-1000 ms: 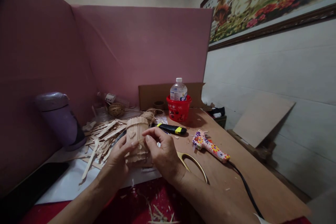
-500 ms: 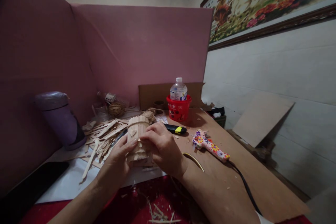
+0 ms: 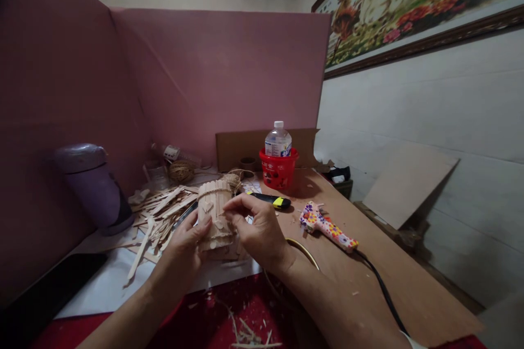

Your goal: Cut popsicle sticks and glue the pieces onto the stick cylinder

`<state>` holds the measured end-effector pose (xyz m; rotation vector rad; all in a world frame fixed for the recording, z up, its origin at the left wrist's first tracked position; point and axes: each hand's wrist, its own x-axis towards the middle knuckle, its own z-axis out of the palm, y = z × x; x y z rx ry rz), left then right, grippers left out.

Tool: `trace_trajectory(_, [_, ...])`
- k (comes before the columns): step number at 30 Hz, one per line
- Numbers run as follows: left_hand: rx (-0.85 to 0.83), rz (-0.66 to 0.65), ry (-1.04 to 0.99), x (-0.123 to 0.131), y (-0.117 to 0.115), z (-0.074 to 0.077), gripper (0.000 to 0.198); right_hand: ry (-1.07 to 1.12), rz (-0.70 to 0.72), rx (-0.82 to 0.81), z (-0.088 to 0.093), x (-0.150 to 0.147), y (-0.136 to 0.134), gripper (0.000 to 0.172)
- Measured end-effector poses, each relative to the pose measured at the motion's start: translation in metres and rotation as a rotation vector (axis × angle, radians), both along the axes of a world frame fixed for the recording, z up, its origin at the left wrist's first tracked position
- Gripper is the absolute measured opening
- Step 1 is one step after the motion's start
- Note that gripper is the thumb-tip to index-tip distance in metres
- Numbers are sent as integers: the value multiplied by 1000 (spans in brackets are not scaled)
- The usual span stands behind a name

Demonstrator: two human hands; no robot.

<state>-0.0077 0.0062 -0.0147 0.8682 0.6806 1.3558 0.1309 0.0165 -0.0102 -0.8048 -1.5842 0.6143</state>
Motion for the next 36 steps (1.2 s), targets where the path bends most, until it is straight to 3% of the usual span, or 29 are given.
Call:
trace_trajectory(9, [17, -4, 48, 1, -4, 2, 34, -11, 22, -27, 0, -1, 0, 6])
trace_trajectory(20, [-8, 25, 82, 4, -5, 2, 37, -57, 28, -64, 0, -1, 1, 5])
trace_trajectory(29, [-12, 9, 65, 3, -4, 1, 41, -157, -79, 101, -6, 1, 3, 13])
trace_trajectory(36, [-18, 14, 56, 2, -3, 0, 40, -86, -52, 85, -8, -1, 3, 12])
